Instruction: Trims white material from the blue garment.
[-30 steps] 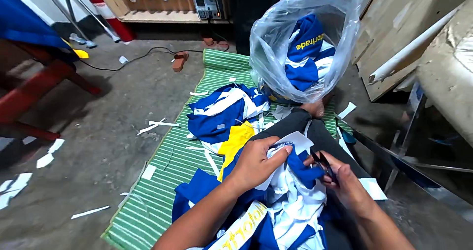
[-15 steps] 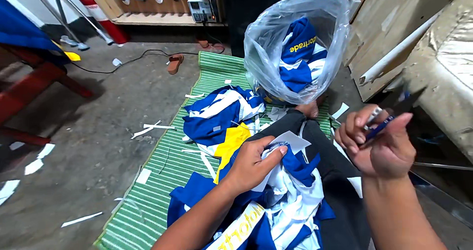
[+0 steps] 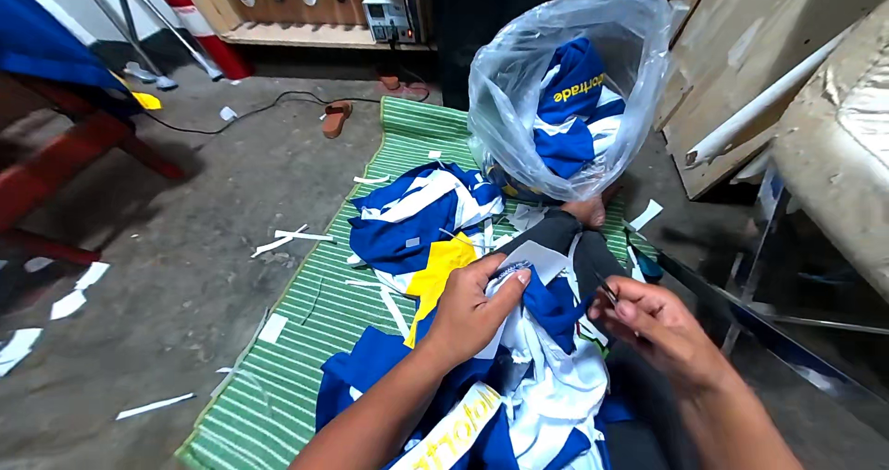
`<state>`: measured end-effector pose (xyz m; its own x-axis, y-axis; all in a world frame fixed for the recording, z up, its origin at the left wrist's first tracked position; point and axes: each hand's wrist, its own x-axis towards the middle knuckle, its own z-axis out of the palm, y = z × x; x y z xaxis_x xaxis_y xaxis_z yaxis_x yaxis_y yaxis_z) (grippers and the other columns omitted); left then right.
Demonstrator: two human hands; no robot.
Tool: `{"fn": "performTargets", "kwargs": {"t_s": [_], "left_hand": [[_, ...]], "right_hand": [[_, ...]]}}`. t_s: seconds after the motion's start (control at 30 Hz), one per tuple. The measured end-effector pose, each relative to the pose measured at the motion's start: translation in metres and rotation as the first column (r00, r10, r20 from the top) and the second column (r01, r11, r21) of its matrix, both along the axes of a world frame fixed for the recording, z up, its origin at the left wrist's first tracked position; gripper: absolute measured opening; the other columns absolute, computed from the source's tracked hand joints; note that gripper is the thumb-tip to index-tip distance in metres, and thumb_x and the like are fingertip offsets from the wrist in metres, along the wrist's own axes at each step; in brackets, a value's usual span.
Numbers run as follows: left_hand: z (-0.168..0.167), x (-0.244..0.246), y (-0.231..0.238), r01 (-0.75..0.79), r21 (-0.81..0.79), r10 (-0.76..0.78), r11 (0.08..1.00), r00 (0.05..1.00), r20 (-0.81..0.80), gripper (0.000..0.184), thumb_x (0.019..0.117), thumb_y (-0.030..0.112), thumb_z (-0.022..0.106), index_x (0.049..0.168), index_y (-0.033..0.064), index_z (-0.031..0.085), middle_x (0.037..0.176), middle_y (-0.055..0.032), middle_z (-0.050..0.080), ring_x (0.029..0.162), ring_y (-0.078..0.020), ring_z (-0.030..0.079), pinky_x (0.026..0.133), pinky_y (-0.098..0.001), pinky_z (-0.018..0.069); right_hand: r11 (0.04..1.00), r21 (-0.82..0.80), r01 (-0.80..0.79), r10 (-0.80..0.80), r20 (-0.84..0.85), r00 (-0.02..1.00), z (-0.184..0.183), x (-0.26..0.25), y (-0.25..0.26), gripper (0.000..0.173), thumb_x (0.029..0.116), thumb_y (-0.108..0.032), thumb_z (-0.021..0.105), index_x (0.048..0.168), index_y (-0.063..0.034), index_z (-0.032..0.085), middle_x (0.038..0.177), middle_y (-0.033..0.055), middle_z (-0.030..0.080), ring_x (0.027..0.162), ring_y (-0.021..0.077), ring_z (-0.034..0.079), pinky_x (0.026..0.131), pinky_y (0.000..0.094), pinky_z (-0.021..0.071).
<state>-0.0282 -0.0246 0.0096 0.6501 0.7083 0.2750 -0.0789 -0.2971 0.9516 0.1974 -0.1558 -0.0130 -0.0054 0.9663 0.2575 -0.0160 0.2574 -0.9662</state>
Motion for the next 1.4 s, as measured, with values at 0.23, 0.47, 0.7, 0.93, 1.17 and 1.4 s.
{"fn": "performTargets", "kwargs": {"t_s": [0.23, 0.47, 0.7, 0.93, 1.17, 1.4], "left_hand": [[0.003, 0.006, -0.002, 0.065, 0.050, -0.061, 0.997, 0.996, -0.065, 0.022, 0.1028, 0.021, 0.055, 0.096, 0.0077, 0.071, 0.078, 0.0072, 0.067, 0.072, 0.0043, 0.062, 0.068, -0.0176, 0.0530], [0.004, 0.007, -0.002, 0.022, 0.036, -0.018, 0.999, 0.994, -0.108, 0.023, 0.1021, 0.023, 0.055, 0.093, 0.0097, 0.071, 0.075, 0.0073, 0.066, 0.070, 0.0033, 0.062, 0.066, -0.0194, 0.0523], [0.007, 0.008, -0.002, -0.028, -0.013, 0.026, 1.000, 0.996, -0.085, 0.021, 0.1020, 0.020, 0.056, 0.090, 0.0099, 0.071, 0.074, 0.0060, 0.066, 0.068, 0.0006, 0.062, 0.065, -0.0202, 0.0532], [0.004, 0.009, -0.005, 0.010, 0.024, -0.008, 1.000, 0.995, -0.101, 0.022, 0.1022, 0.023, 0.056, 0.094, 0.0094, 0.072, 0.076, 0.0063, 0.067, 0.070, 0.0023, 0.062, 0.067, -0.0198, 0.0531], [0.003, 0.011, -0.008, 0.020, 0.036, -0.016, 0.999, 0.994, -0.108, 0.023, 0.1026, 0.024, 0.055, 0.092, 0.0096, 0.071, 0.075, 0.0070, 0.066, 0.069, 0.0030, 0.061, 0.066, -0.0197, 0.0517], [0.003, 0.011, -0.011, 0.020, 0.025, -0.018, 0.999, 0.997, -0.079, 0.023, 0.1026, 0.023, 0.055, 0.092, 0.0088, 0.071, 0.075, 0.0079, 0.065, 0.069, 0.0043, 0.061, 0.066, -0.0176, 0.0511]], "right_hand": [[0.968, -0.109, -0.227, 0.227, -0.013, 0.974, 0.009, 0.029, 0.014, 0.034, 0.1040, -0.049, 0.055, 0.098, -0.0193, 0.069, 0.065, -0.0194, 0.050, 0.051, -0.0117, 0.037, 0.046, 0.0070, 0.0277], [0.972, -0.043, -0.233, 0.235, 0.041, 0.971, 0.006, 0.018, 0.021, 0.035, 0.1057, -0.049, 0.051, 0.090, -0.0204, 0.064, 0.066, -0.0195, 0.046, 0.054, -0.0124, 0.037, 0.049, 0.0067, 0.0289], [0.985, -0.037, -0.167, 0.169, 0.056, 0.984, -0.001, 0.021, 0.022, 0.033, 0.1050, -0.049, 0.053, 0.092, -0.0212, 0.066, 0.068, -0.0203, 0.050, 0.055, -0.0127, 0.038, 0.049, 0.0067, 0.0284], [0.982, -0.009, -0.186, 0.186, 0.148, 0.971, 0.002, 0.015, 0.027, 0.034, 0.1063, -0.045, 0.052, 0.090, -0.0176, 0.064, 0.068, -0.0185, 0.047, 0.058, -0.0112, 0.040, 0.052, 0.0080, 0.0311], [0.983, -0.007, -0.183, 0.182, 0.146, 0.972, 0.006, 0.010, 0.030, 0.034, 0.1065, -0.046, 0.051, 0.091, -0.0184, 0.065, 0.070, -0.0195, 0.050, 0.060, -0.0122, 0.044, 0.055, 0.0073, 0.0343], [0.987, 0.010, -0.162, 0.159, 0.149, 0.976, 0.005, 0.008, 0.030, 0.036, 0.1071, -0.046, 0.050, 0.086, -0.0195, 0.063, 0.068, -0.0192, 0.048, 0.059, -0.0120, 0.042, 0.054, 0.0075, 0.0330]]}}
